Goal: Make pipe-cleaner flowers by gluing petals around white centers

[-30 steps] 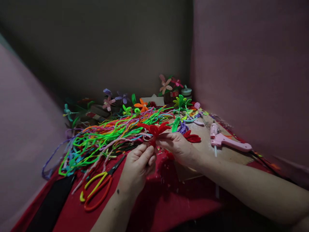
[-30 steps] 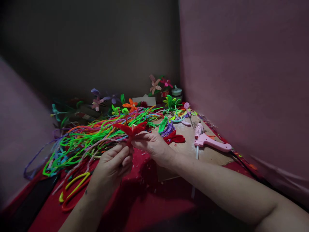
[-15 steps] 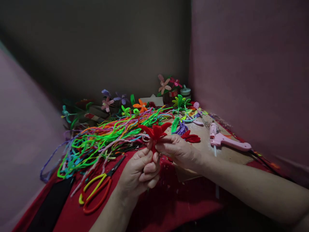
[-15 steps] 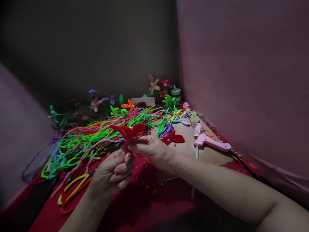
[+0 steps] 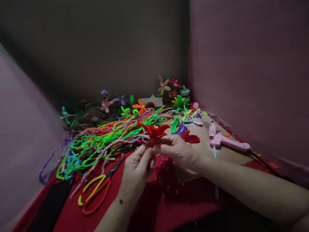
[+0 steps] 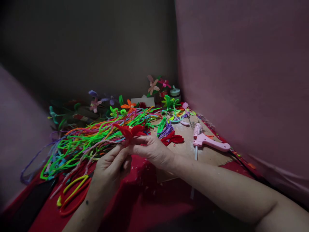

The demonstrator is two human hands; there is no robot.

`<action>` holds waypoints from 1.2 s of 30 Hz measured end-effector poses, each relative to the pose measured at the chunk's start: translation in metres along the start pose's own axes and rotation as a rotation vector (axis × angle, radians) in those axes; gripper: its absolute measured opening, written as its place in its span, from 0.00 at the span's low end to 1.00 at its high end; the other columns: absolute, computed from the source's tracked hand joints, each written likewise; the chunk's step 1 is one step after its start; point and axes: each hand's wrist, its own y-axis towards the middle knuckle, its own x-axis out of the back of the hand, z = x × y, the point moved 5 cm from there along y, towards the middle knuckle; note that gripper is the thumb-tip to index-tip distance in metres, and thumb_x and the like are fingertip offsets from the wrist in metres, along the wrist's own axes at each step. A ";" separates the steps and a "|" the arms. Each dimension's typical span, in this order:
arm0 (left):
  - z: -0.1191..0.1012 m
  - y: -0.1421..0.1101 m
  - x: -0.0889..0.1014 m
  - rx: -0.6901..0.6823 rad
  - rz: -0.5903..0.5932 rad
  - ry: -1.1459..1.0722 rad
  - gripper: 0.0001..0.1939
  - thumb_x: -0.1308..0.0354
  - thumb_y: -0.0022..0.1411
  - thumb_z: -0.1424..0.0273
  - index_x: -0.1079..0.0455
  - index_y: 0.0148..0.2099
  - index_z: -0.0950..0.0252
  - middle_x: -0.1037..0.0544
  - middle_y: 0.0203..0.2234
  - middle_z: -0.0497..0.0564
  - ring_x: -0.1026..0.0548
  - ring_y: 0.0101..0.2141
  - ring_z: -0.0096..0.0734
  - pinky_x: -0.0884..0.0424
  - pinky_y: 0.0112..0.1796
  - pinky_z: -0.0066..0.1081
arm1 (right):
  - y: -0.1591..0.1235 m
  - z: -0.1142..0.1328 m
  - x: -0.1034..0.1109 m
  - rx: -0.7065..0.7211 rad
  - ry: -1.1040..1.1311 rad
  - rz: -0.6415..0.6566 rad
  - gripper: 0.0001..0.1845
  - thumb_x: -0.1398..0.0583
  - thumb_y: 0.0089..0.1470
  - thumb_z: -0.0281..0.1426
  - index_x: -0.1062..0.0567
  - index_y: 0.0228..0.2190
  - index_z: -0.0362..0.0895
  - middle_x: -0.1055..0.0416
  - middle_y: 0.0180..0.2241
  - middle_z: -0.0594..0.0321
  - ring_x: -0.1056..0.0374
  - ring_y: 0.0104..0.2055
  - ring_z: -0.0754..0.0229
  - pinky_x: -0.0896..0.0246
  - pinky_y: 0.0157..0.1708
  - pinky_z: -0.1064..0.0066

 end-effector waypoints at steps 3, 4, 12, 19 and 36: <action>0.000 0.000 0.001 0.007 0.006 -0.018 0.11 0.45 0.59 0.62 0.36 0.30 0.65 0.43 0.15 0.40 0.48 0.16 0.16 0.52 0.17 0.21 | -0.002 0.002 -0.001 -0.009 -0.019 -0.012 0.14 0.32 0.39 0.33 0.20 0.33 0.44 0.26 0.29 0.64 0.34 0.34 0.63 0.43 0.44 0.66; 0.001 0.001 0.001 0.010 0.010 -0.034 0.11 0.45 0.59 0.62 0.35 0.31 0.65 0.43 0.15 0.40 0.48 0.16 0.16 0.52 0.17 0.21 | -0.002 0.002 -0.001 -0.011 -0.021 -0.025 0.13 0.32 0.39 0.33 0.20 0.32 0.44 0.26 0.29 0.64 0.34 0.33 0.64 0.42 0.43 0.66; 0.005 0.002 -0.002 0.058 0.027 -0.139 0.12 0.44 0.58 0.63 0.38 0.28 0.65 0.44 0.15 0.39 0.49 0.15 0.15 0.53 0.16 0.20 | -0.003 0.004 0.002 0.042 -0.013 -0.171 0.11 0.33 0.39 0.36 0.20 0.29 0.45 0.27 0.26 0.65 0.37 0.31 0.63 0.41 0.39 0.68; 0.010 0.003 -0.009 0.230 0.201 -0.407 0.12 0.44 0.58 0.63 0.37 0.29 0.66 0.45 0.11 0.37 0.55 0.10 0.12 0.51 0.12 0.17 | -0.002 -0.012 0.002 -0.004 0.101 -0.141 0.12 0.35 0.44 0.36 0.20 0.31 0.43 0.31 0.22 0.66 0.41 0.25 0.68 0.44 0.29 0.75; 0.004 0.004 -0.007 0.024 0.066 -0.010 0.12 0.43 0.56 0.61 0.32 0.36 0.66 0.34 0.16 0.42 0.38 0.14 0.18 0.44 0.15 0.21 | -0.003 -0.021 -0.004 -0.014 0.127 0.001 0.19 0.40 0.50 0.43 0.26 0.39 0.43 0.32 0.17 0.68 0.35 0.16 0.64 0.37 0.18 0.71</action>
